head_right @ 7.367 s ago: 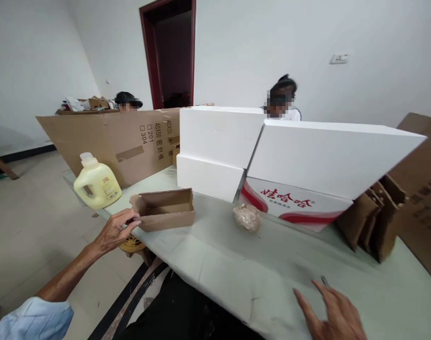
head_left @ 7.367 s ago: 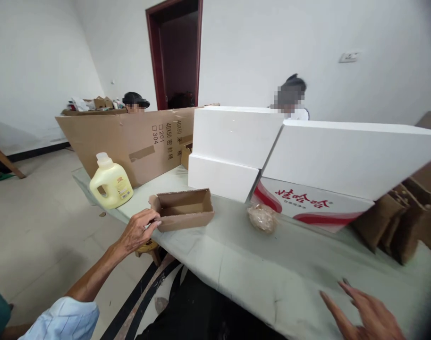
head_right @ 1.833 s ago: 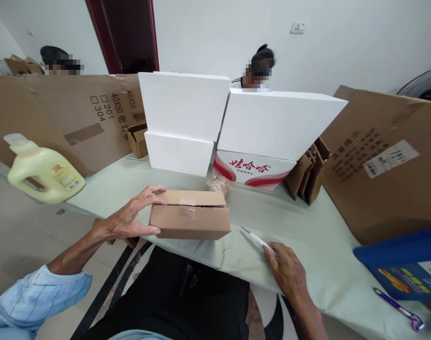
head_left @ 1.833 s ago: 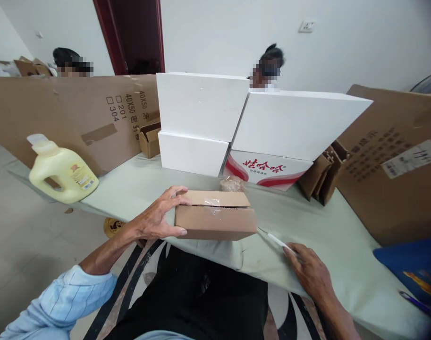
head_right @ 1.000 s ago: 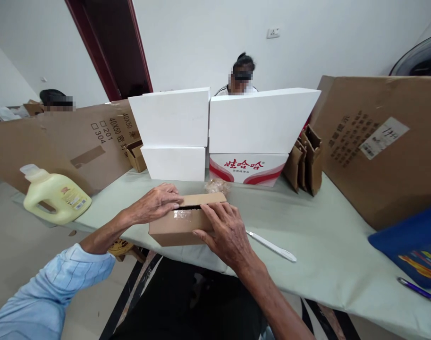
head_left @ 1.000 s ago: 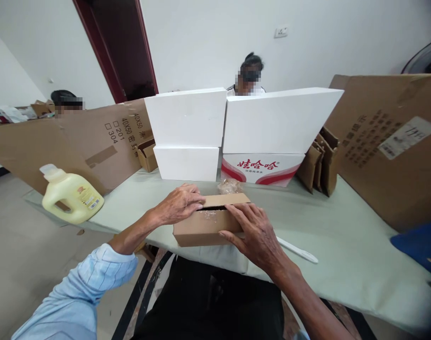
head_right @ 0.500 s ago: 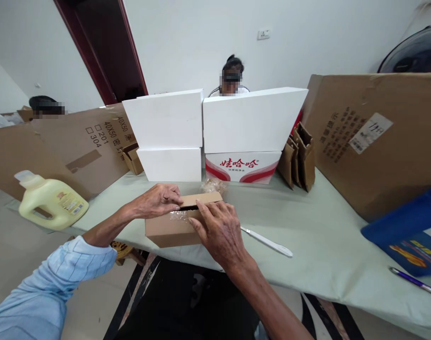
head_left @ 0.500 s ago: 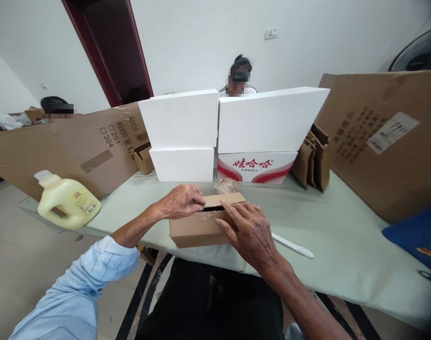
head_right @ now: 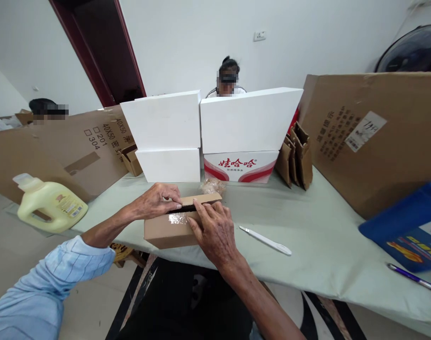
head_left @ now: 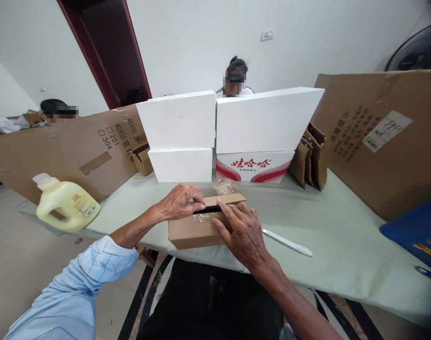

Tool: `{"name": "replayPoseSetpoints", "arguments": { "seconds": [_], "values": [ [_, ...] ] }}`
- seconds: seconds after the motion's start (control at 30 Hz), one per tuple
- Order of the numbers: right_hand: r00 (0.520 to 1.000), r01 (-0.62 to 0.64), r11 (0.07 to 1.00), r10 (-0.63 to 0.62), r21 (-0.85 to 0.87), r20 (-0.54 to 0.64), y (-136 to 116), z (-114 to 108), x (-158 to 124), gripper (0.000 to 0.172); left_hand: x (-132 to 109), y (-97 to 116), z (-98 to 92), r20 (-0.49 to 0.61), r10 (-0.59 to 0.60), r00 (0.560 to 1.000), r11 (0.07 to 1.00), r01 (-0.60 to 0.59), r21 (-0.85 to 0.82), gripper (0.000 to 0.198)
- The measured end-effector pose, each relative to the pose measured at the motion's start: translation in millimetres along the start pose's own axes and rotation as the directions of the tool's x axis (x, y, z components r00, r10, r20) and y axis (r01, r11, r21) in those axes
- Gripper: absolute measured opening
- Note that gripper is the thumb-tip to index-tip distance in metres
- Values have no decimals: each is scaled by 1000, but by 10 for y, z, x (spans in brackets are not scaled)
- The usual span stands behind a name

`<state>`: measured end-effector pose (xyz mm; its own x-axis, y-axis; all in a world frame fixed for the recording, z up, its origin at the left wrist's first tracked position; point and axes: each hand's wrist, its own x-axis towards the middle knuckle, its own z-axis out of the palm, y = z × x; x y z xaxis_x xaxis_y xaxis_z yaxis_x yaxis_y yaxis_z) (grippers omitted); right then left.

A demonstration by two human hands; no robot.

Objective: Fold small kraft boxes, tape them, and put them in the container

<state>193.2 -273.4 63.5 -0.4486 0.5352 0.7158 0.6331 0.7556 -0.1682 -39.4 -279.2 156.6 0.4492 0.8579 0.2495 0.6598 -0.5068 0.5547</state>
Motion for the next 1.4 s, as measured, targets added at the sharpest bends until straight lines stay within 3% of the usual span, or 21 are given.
{"name": "replayPoseSetpoints", "arguments": {
  "seconds": [0.47, 0.7, 0.9, 1.0, 1.1, 1.27, 1.4],
  "values": [
    [1000, -22, 999, 21, 32, 18, 1, 18, -7, 45, 58, -64, 84, -54, -15, 998, 993, 21, 120, 20],
    [1000, -18, 999, 16, 47, 24, -8, 0, -15, 43, 94, -127, 79, -74, -70, 995, 997, 73, 41, 21],
    [1000, -22, 998, 21, 63, 6, -15, -4, -20, 40, 89, -109, -44, -129, -156, 979, 983, 141, -115, 21],
    [1000, -25, 998, 24, 66, 13, -5, -2, -9, 40, -35, 10, -36, -200, -64, 978, 997, 52, -64, 21],
    [1000, -23, 997, 21, 74, 18, 7, 5, 5, 39, -198, 98, 110, -240, 150, 959, 982, -116, 147, 23],
    [1000, -14, 998, 14, 58, 4, 12, 25, 11, 39, -381, 51, 430, -139, 432, 891, 733, -257, 630, 29],
    [1000, -16, 999, 16, 50, -2, 11, 36, 7, 40, -425, -11, 491, -97, 518, 850, 633, -305, 712, 27]
  ]
}}
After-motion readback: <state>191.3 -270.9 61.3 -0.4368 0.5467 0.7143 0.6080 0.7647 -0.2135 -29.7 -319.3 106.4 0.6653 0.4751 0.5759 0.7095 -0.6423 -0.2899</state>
